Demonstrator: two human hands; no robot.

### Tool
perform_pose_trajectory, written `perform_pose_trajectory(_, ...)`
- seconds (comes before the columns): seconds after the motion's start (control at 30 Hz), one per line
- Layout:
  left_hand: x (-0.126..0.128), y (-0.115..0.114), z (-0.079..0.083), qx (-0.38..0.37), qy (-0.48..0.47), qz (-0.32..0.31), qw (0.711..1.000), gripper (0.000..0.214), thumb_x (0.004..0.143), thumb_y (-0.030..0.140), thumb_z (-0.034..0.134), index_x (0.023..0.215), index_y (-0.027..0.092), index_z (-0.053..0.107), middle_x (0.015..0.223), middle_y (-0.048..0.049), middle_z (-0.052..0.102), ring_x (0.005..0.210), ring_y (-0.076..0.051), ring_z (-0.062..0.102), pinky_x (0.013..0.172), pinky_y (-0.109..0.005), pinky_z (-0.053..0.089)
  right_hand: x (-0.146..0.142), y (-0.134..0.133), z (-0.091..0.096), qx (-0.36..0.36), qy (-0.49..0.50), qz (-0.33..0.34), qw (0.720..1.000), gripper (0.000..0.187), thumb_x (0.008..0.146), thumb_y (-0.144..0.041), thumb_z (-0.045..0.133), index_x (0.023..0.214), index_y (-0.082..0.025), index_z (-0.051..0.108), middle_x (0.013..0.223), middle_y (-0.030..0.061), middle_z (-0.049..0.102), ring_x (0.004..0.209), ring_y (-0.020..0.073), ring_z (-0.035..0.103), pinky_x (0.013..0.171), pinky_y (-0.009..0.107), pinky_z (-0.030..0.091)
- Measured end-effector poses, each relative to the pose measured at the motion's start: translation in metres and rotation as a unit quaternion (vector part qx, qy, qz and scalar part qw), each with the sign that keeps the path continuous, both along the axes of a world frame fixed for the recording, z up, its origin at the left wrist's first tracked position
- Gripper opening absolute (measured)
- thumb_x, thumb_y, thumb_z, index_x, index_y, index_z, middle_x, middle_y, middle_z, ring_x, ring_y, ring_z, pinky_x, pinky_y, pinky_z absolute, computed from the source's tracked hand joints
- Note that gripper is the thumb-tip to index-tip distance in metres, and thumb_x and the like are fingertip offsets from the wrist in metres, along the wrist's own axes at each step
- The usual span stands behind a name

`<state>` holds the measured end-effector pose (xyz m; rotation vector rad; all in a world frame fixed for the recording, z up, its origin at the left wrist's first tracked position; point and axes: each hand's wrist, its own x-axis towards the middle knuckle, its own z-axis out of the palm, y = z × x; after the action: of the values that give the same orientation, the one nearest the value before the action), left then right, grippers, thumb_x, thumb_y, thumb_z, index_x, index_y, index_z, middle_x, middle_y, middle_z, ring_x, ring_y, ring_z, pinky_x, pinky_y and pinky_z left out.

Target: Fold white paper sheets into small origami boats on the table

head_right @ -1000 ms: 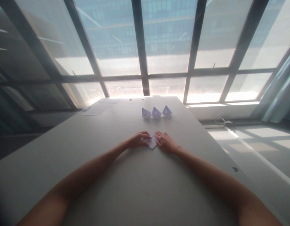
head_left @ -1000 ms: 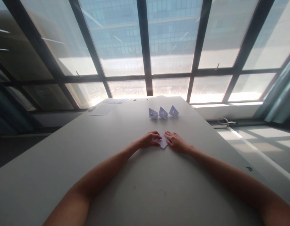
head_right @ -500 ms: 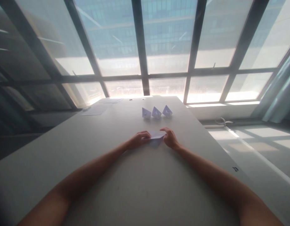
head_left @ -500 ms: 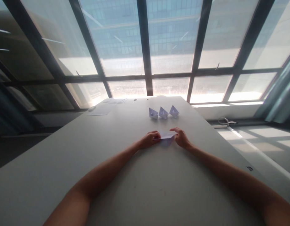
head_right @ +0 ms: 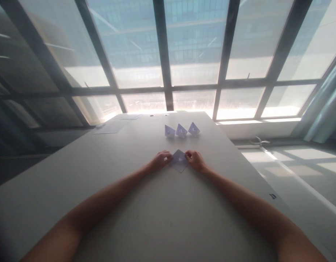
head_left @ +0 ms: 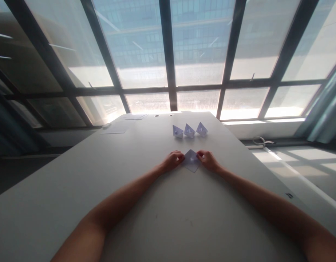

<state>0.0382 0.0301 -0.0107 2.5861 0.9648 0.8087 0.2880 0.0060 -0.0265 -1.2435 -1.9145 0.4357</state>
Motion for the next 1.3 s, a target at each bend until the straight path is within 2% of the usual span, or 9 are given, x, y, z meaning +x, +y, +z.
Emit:
perform_pose_trajectory(0.1, 0.001, -0.002, 0.002, -0.027, -0.013, 0.039, 0.999, 0.04, 0.092, 0.026, 0.055, 0.131, 0.019, 0.06, 0.083, -0.001, 0.068, 0.073, -0.015, 0.06, 0.074, -0.027, 0.047, 0.0, 0.001, -0.002, -0.015, 0.018, -0.023, 0.999, 0.021, 0.089, -0.026, 0.056, 0.102, -0.019, 0.071, 0.076, 0.002, 0.071, 0.069, 0.0175, 0.064, 0.069, 0.027, 0.046)
perform_pose_trajectory(0.17, 0.002, -0.003, 0.003, -0.039, -0.015, 0.056, 0.998, 0.05, 0.091, 0.025, 0.055, 0.141, 0.021, 0.05, 0.083, 0.0009, 0.067, 0.07, -0.014, 0.059, 0.071, -0.026, 0.046, 0.0, 0.001, -0.002, -0.017, 0.015, -0.038, 0.999, 0.025, 0.088, -0.023, 0.056, 0.109, -0.019, 0.069, 0.074, 0.0011, 0.07, 0.068, 0.0168, 0.063, 0.068, 0.026, 0.046)
perform_pose_trajectory(0.47, 0.007, -0.009, 0.005, -0.025, 0.035, 0.128, 0.991, 0.04, 0.09, 0.022, 0.056, 0.13, 0.022, 0.062, 0.081, -0.001, 0.068, 0.072, -0.017, 0.062, 0.076, -0.029, 0.049, -0.003, -0.008, 0.007, -0.016, -0.101, -0.114, 0.988, 0.02, 0.088, -0.019, 0.062, 0.107, -0.019, 0.067, 0.084, 0.0033, 0.07, 0.083, 0.0184, 0.063, 0.076, 0.026, 0.044)
perform_pose_trajectory(0.6, 0.007, -0.006, 0.001, 0.027, 0.03, 0.059, 0.997, 0.044, 0.088, 0.013, 0.054, 0.131, 0.022, 0.063, 0.119, -0.0083, 0.068, 0.113, -0.023, 0.06, 0.103, -0.041, 0.045, -0.005, -0.013, 0.011, 0.016, -0.169, -0.093, 0.981, 0.015, 0.089, -0.016, 0.059, 0.099, -0.018, 0.07, 0.097, 0.0079, 0.069, 0.097, 0.0208, 0.06, 0.088, 0.029, 0.042)
perform_pose_trajectory(0.73, 0.01, -0.004, -0.004, -0.018, 0.068, -0.042, 0.997, 0.048, 0.092, 0.009, 0.043, 0.133, 0.023, 0.062, 0.141, -0.0059, 0.057, 0.135, -0.022, 0.049, 0.115, -0.042, 0.035, -0.007, -0.016, 0.016, 0.021, -0.204, -0.055, 0.977, 0.021, 0.091, -0.015, 0.053, 0.092, -0.019, 0.074, 0.1, 0.0102, 0.07, 0.101, 0.0226, 0.06, 0.093, 0.033, 0.041)
perform_pose_trajectory(0.87, 0.01, -0.007, -0.005, -0.05, 0.15, -0.059, 0.986, 0.052, 0.1, 0.023, 0.038, 0.153, 0.024, 0.037, 0.158, -0.0053, 0.033, 0.147, -0.021, 0.029, 0.122, -0.044, 0.019, -0.014, -0.022, 0.015, 0.016, -0.204, 0.0, 0.979, 0.034, 0.093, -0.014, 0.046, 0.114, -0.02, 0.072, 0.119, 0.0106, 0.069, 0.114, 0.0231, 0.058, 0.103, 0.037, 0.038)
perform_pose_trajectory(1.0, 0.011, -0.013, -0.004, -0.051, 0.203, -0.05, 0.977, 0.061, 0.104, 0.048, 0.03, 0.159, 0.023, 0.018, 0.163, -0.0079, 0.017, 0.151, -0.022, 0.015, 0.122, -0.045, 0.01, -0.025, -0.029, 0.006, -0.02, -0.235, 0.049, 0.971, 0.054, 0.097, -0.027, 0.039, 0.149, -0.011, 0.043, 0.153, 0.0159, 0.042, 0.142, 0.0252, 0.036, 0.118, 0.043, 0.022)
perform_pose_trajectory(1.1, 0.014, -0.015, -0.003, -0.049, 0.22, -0.026, 0.974, 0.069, 0.102, 0.059, 0.027, 0.159, 0.022, 0.015, 0.164, -0.0099, 0.014, 0.152, -0.023, 0.012, 0.122, -0.044, 0.007, -0.028, -0.032, 0.002, -0.042, -0.276, 0.061, 0.958, 0.062, 0.1, -0.037, 0.032, 0.154, -0.007, 0.03, 0.16, 0.0165, 0.027, 0.149, 0.026, 0.022, 0.121, 0.046, 0.012)
perform_pose_trajectory(1.3, 0.017, -0.02, 0.001, -0.058, 0.243, 0.006, 0.968, 0.077, 0.099, 0.066, 0.026, 0.158, 0.017, 0.018, 0.163, -0.0141, 0.016, 0.152, -0.026, 0.013, 0.121, -0.045, 0.007, -0.026, -0.031, 0.002, -0.064, -0.291, 0.018, 0.954, 0.061, 0.1, -0.037, 0.028, 0.153, -0.006, 0.032, 0.16, 0.0183, 0.026, 0.15, 0.0272, 0.02, 0.121, 0.048, 0.012)
